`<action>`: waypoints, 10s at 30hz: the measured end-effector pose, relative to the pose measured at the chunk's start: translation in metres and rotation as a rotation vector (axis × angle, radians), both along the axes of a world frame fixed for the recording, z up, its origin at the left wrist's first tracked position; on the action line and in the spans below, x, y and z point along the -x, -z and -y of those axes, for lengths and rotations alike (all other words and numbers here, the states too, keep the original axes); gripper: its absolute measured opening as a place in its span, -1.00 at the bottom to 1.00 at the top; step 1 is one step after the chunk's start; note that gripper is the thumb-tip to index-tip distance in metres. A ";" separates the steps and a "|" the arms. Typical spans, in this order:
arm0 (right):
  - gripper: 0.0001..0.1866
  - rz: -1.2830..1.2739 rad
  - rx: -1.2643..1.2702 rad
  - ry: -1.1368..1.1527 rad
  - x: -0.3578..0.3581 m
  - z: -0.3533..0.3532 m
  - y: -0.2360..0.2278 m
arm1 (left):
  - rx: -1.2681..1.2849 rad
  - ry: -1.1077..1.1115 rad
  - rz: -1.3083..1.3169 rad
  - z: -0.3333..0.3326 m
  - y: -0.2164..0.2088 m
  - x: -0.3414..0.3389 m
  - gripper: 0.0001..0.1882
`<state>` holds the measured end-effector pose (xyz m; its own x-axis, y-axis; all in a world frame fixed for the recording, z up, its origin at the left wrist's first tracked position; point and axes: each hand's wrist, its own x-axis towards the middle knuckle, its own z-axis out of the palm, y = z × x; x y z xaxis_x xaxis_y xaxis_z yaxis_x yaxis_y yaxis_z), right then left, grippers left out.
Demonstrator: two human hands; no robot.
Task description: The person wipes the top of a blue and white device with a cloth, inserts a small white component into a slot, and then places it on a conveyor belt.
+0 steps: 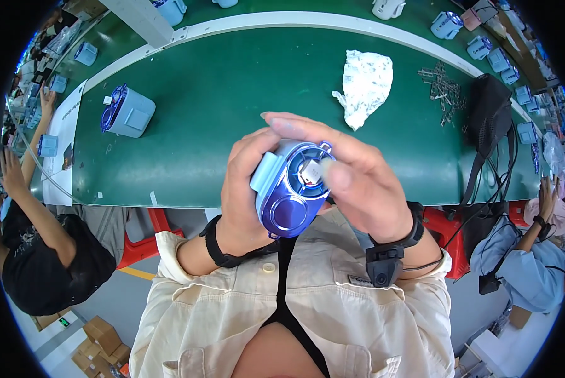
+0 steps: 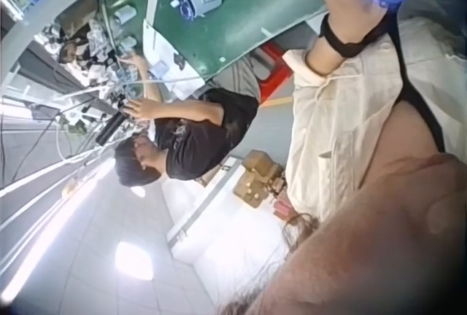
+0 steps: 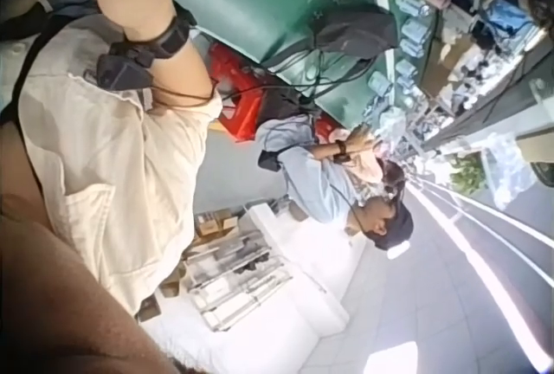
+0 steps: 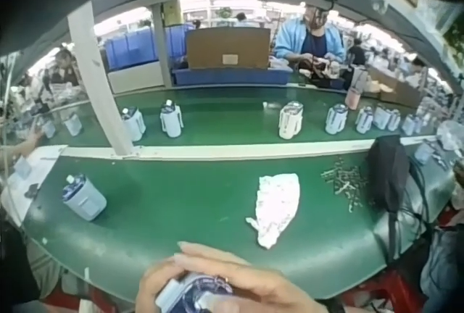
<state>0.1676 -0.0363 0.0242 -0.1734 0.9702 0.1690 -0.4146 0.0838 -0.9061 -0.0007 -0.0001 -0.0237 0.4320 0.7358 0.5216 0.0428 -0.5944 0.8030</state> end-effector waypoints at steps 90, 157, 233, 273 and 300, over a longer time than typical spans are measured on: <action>-0.90 0.454 -0.221 0.417 -0.014 0.003 -0.008 | -0.446 -0.269 -0.087 -0.001 -0.005 0.004 -0.26; -0.70 0.766 -0.643 0.335 -0.012 0.002 0.005 | 0.113 0.093 0.067 -0.006 -0.015 -0.001 -0.25; -0.19 1.364 0.043 0.769 -0.169 -0.250 -0.010 | 0.226 -0.110 -0.140 -0.046 -0.015 0.041 -0.15; -0.76 1.082 -0.749 0.707 -0.007 0.012 -0.014 | -0.232 -0.229 -0.221 0.004 -0.021 -0.002 -0.11; -0.78 0.555 -0.382 0.469 -0.010 0.004 -0.009 | -0.052 -0.020 -0.145 0.001 -0.018 0.002 -0.02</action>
